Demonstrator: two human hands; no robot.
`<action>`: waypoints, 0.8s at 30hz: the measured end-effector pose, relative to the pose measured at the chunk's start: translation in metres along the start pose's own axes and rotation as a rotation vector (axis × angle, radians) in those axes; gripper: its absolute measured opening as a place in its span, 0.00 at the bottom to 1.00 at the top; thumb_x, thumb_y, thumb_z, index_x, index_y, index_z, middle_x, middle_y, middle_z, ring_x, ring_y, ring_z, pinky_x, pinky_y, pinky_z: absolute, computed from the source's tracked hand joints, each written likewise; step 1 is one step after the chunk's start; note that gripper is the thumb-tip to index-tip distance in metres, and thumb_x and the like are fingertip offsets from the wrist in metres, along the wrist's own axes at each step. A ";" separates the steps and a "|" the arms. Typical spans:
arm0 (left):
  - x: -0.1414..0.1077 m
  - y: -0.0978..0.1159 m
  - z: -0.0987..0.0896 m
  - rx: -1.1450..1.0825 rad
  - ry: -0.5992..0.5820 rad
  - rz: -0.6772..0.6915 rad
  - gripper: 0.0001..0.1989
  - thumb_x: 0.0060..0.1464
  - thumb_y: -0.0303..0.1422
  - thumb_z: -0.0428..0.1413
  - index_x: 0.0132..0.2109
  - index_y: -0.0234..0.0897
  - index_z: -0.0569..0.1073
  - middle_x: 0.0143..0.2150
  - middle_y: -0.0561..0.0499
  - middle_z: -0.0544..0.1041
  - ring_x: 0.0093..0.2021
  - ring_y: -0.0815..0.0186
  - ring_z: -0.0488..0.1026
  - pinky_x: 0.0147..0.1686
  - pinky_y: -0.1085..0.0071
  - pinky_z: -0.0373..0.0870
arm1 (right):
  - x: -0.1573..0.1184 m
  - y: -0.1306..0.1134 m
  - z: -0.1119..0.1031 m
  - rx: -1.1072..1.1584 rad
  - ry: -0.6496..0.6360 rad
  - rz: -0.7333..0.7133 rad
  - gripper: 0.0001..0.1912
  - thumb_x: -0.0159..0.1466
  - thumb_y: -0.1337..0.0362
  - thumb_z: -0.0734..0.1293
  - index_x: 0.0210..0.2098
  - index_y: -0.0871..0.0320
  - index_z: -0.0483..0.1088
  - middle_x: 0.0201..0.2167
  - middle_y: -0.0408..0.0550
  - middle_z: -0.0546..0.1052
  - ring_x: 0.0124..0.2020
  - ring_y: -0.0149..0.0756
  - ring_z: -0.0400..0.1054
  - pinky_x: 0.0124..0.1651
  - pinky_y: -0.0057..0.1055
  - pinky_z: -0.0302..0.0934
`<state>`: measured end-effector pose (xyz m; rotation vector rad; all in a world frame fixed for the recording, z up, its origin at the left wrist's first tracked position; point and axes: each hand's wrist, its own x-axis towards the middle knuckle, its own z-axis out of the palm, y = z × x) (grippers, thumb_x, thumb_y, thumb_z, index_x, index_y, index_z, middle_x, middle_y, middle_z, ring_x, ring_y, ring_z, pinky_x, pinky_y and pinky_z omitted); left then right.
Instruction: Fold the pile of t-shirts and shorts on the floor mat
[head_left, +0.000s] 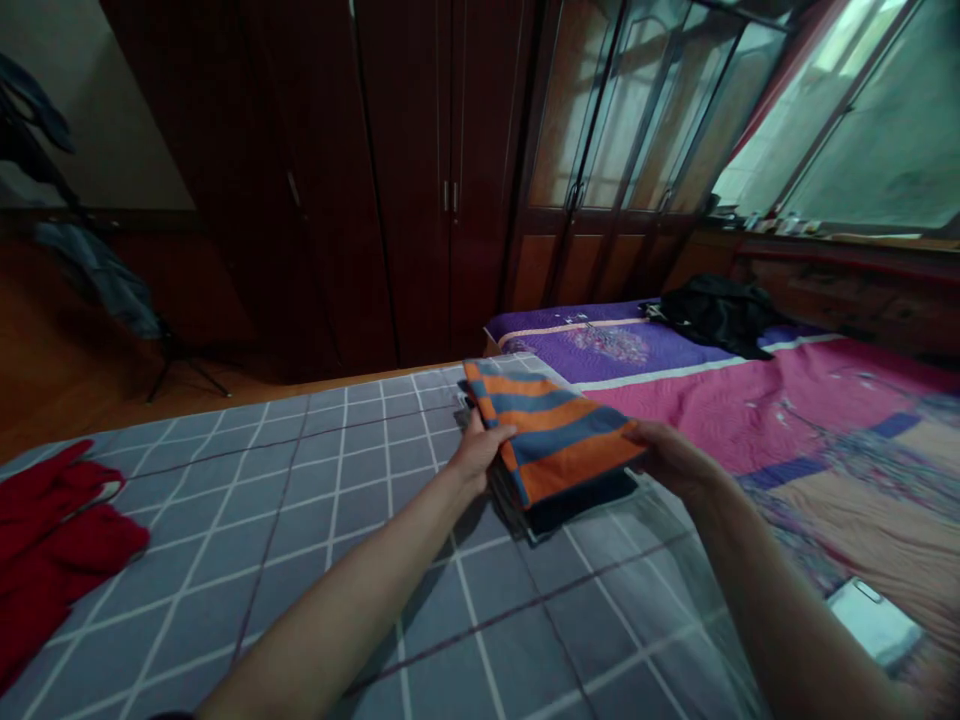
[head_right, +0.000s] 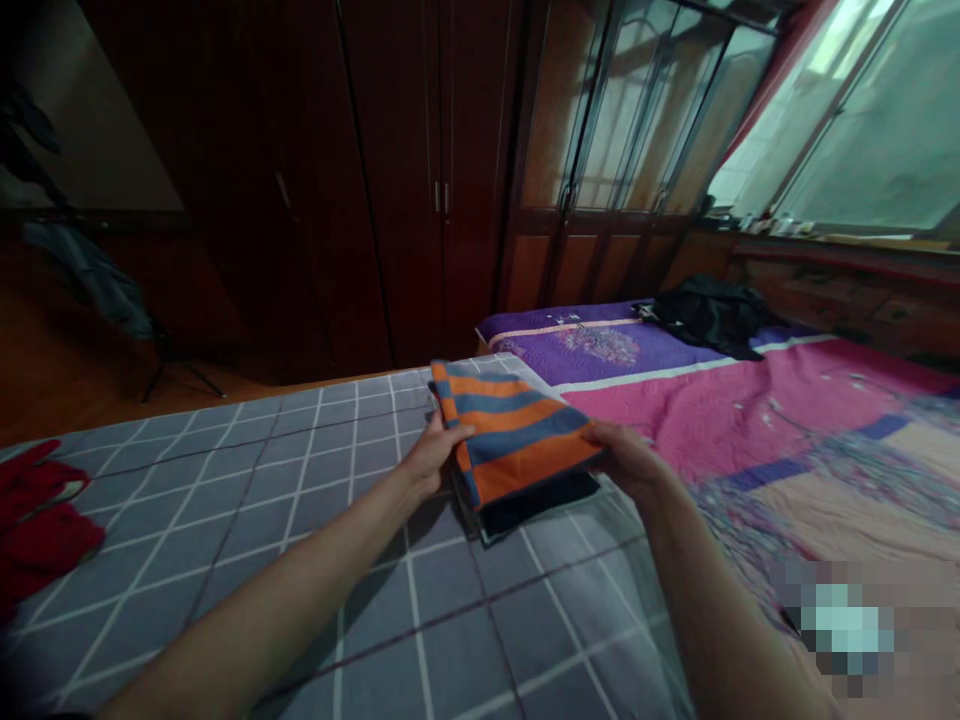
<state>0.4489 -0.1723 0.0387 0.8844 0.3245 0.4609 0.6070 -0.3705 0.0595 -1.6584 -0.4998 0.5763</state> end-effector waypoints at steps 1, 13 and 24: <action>0.001 -0.015 -0.010 0.012 0.015 -0.044 0.29 0.38 0.22 0.62 0.49 0.40 0.63 0.38 0.51 0.77 0.34 0.65 0.76 0.39 0.66 0.73 | 0.000 0.019 -0.001 -0.004 -0.001 0.028 0.16 0.48 0.62 0.66 0.35 0.63 0.73 0.21 0.48 0.73 0.18 0.32 0.64 0.17 0.26 0.59; -0.003 -0.021 -0.028 0.178 -0.010 -0.172 0.32 0.42 0.32 0.64 0.54 0.42 0.60 0.42 0.48 0.76 0.30 0.65 0.76 0.23 0.72 0.72 | 0.003 0.067 -0.009 -0.095 0.116 0.040 0.27 0.52 0.55 0.66 0.47 0.63 0.73 0.20 0.42 0.71 0.15 0.27 0.59 0.16 0.24 0.51; -0.020 -0.018 -0.020 0.484 0.014 -0.153 0.40 0.45 0.27 0.58 0.60 0.44 0.46 0.32 0.56 0.74 0.16 0.74 0.68 0.12 0.83 0.58 | 0.006 0.067 0.000 -0.595 0.446 0.019 0.26 0.50 0.57 0.64 0.45 0.64 0.75 0.23 0.48 0.74 0.25 0.38 0.66 0.26 0.30 0.54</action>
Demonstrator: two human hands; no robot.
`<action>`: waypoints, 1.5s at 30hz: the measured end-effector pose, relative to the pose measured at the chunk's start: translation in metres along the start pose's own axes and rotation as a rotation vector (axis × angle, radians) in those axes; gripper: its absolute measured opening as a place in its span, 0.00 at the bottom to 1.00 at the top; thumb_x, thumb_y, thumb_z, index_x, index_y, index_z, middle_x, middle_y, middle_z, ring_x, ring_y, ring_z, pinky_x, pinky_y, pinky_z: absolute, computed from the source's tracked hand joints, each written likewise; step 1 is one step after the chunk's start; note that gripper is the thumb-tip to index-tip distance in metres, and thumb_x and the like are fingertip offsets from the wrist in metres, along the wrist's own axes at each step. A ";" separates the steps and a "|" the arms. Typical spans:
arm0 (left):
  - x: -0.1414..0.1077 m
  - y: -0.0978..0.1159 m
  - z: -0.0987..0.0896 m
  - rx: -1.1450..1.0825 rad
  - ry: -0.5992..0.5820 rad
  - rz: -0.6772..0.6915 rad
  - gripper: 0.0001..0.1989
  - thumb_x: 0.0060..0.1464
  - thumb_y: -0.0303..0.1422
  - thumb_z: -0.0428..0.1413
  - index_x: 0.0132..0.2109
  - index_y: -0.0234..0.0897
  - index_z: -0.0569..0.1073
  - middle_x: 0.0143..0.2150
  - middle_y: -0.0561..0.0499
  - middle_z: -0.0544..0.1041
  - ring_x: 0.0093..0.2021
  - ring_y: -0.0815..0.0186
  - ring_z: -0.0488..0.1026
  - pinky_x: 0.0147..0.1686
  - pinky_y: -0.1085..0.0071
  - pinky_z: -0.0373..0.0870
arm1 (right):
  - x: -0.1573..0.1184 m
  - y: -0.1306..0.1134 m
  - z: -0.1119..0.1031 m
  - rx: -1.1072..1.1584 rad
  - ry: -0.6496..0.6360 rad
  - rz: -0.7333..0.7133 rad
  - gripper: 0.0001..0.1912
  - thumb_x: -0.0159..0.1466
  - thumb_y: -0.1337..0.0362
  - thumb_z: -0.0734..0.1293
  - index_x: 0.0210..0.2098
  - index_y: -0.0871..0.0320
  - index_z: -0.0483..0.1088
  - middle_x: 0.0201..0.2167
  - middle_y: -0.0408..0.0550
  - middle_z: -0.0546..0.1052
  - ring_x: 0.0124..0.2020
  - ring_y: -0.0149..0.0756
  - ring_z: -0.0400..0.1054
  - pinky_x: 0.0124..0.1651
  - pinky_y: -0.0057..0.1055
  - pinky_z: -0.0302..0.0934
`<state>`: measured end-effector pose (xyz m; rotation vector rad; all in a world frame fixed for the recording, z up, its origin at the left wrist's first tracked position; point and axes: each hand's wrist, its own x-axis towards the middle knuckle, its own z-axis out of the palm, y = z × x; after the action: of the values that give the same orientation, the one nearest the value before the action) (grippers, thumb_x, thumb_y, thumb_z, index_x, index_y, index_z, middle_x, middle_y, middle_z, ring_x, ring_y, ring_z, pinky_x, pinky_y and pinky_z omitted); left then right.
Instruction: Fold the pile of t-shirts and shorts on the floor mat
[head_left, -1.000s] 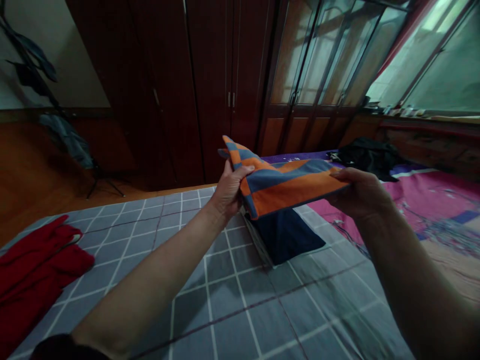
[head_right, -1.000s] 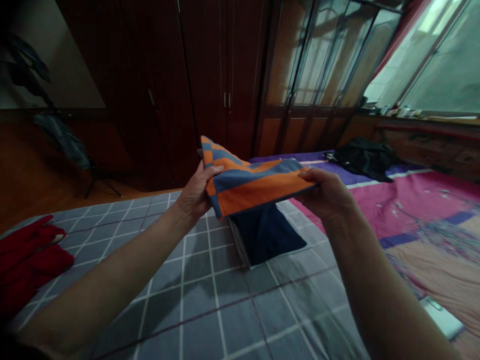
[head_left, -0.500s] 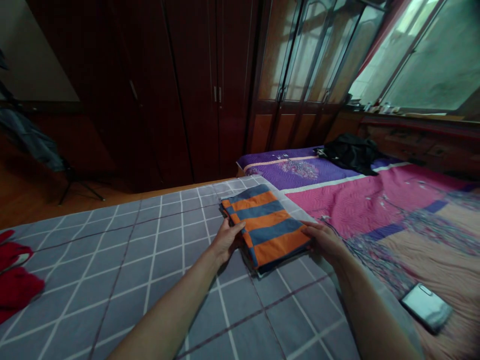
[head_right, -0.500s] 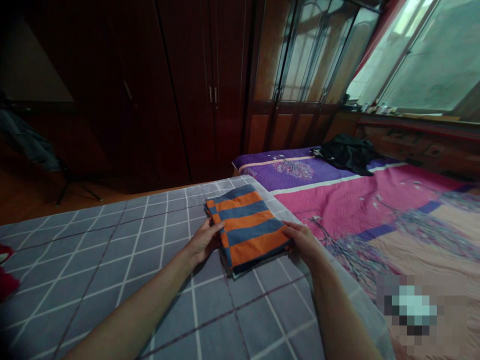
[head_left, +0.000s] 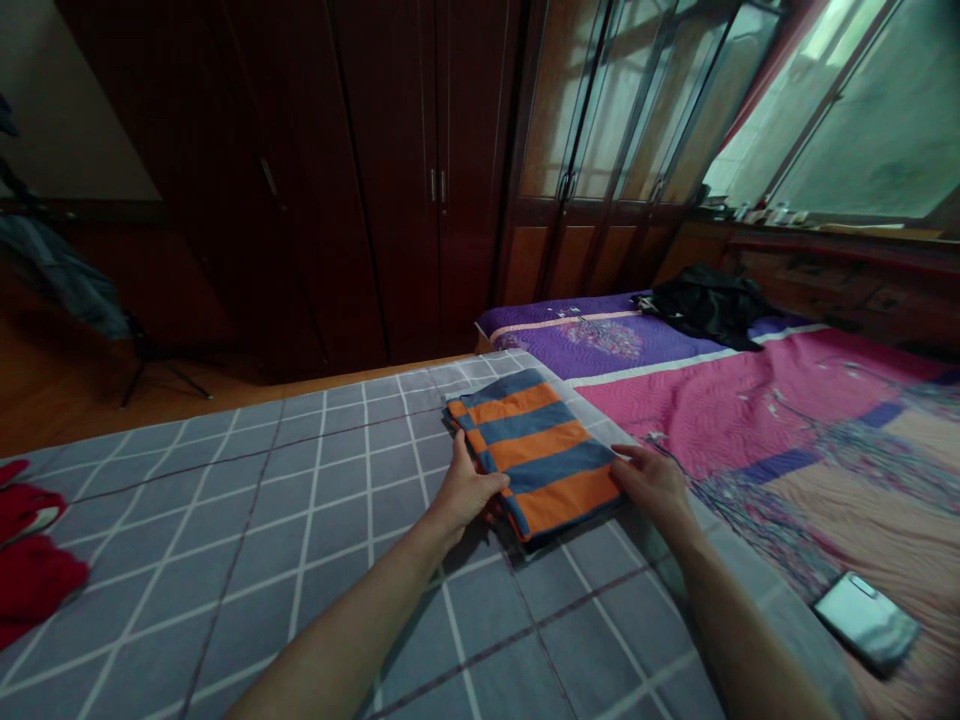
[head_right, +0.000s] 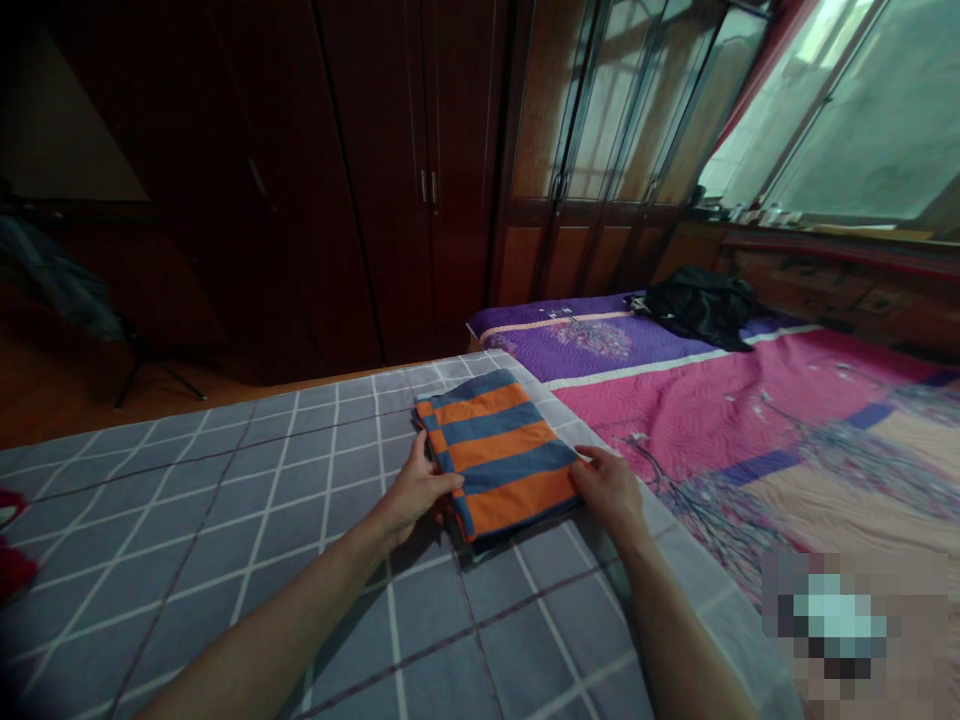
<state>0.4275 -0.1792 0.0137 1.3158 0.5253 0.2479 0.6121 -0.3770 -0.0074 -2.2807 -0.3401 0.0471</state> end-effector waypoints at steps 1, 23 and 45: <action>0.000 0.001 -0.002 0.020 -0.016 -0.019 0.38 0.46 0.28 0.58 0.60 0.43 0.47 0.30 0.56 0.74 0.15 0.74 0.67 0.11 0.83 0.57 | 0.000 -0.001 0.000 -0.051 0.017 -0.003 0.25 0.50 0.58 0.64 0.44 0.63 0.76 0.23 0.48 0.74 0.26 0.39 0.67 0.27 0.31 0.54; -0.008 -0.002 -0.006 0.053 -0.229 0.099 0.39 0.36 0.25 0.64 0.58 0.43 0.64 0.37 0.50 0.79 0.39 0.56 0.76 0.36 0.66 0.74 | 0.001 0.006 0.003 -0.247 0.037 -0.052 0.22 0.57 0.59 0.63 0.49 0.59 0.72 0.29 0.49 0.77 0.31 0.41 0.72 0.32 0.32 0.62; -0.016 -0.027 0.004 0.790 -0.114 0.377 0.50 0.47 0.49 0.59 0.68 0.27 0.47 0.70 0.35 0.33 0.68 0.48 0.24 0.64 0.47 0.24 | 0.042 -0.110 0.118 -0.614 0.031 -0.509 0.38 0.65 0.44 0.56 0.64 0.67 0.53 0.64 0.66 0.55 0.63 0.60 0.48 0.60 0.51 0.44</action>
<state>0.4129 -0.1966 -0.0078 2.1900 0.2721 0.2845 0.6101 -0.2104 -0.0024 -2.7063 -1.0217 -0.4028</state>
